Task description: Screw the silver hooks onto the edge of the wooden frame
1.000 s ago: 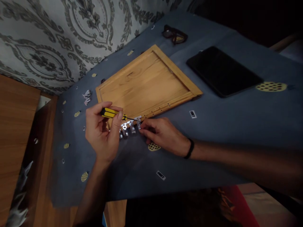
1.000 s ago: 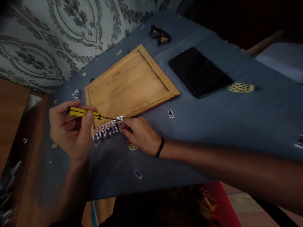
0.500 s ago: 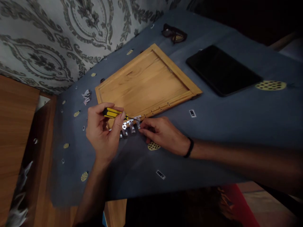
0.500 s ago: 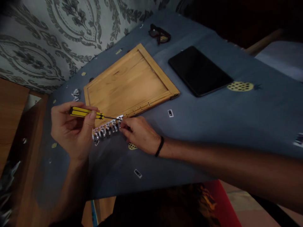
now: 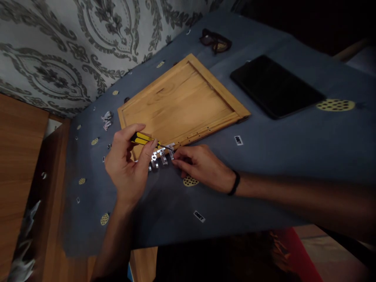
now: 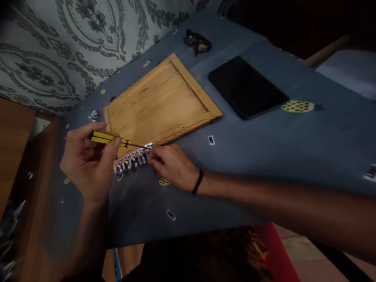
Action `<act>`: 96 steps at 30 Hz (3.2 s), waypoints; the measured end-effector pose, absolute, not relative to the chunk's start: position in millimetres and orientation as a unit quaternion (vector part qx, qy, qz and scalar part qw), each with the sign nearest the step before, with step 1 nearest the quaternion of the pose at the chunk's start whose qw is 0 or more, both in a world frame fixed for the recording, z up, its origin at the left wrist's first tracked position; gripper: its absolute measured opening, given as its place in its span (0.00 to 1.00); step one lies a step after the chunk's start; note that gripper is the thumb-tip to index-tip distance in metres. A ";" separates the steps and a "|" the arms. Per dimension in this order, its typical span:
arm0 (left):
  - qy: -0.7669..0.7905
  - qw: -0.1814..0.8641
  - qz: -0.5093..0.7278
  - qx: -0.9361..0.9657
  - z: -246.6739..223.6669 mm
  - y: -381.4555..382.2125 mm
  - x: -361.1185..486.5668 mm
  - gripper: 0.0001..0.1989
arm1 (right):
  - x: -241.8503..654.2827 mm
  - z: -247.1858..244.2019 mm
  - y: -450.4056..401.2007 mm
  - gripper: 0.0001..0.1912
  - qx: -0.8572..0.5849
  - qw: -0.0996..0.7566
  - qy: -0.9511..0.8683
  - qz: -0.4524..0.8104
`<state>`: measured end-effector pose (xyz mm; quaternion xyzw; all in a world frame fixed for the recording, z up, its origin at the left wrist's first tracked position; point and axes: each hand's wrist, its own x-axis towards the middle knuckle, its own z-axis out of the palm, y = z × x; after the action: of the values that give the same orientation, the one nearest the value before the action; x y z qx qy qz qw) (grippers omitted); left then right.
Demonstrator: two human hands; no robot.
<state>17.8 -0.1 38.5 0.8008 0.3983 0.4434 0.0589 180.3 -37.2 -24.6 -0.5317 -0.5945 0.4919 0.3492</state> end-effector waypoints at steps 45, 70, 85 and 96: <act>0.414 0.058 0.451 0.789 33.1 1.6 9.5 0.15 | 179.4 -29.1 -36.7 0.08 -0.524 0.363 -0.601 0.482; 0.422 0.033 0.433 0.796 32.4 -0.3 10.9 0.14 | 180.7 -29.7 -37.2 0.07 -0.516 0.372 -0.609 0.474; 0.412 0.045 0.412 0.811 33.9 2.9 8.8 0.15 | 180.6 -28.0 -37.1 0.08 -0.515 0.366 -0.605 0.485; 0.397 0.063 0.420 0.813 31.7 6.8 7.3 0.16 | 181.0 -29.3 -36.4 0.07 -0.510 0.381 -0.615 0.466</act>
<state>7.3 6.8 31.7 0.8134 0.3973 0.4203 0.0628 181.0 -36.4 -29.3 -0.5097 -0.6148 0.4661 0.3807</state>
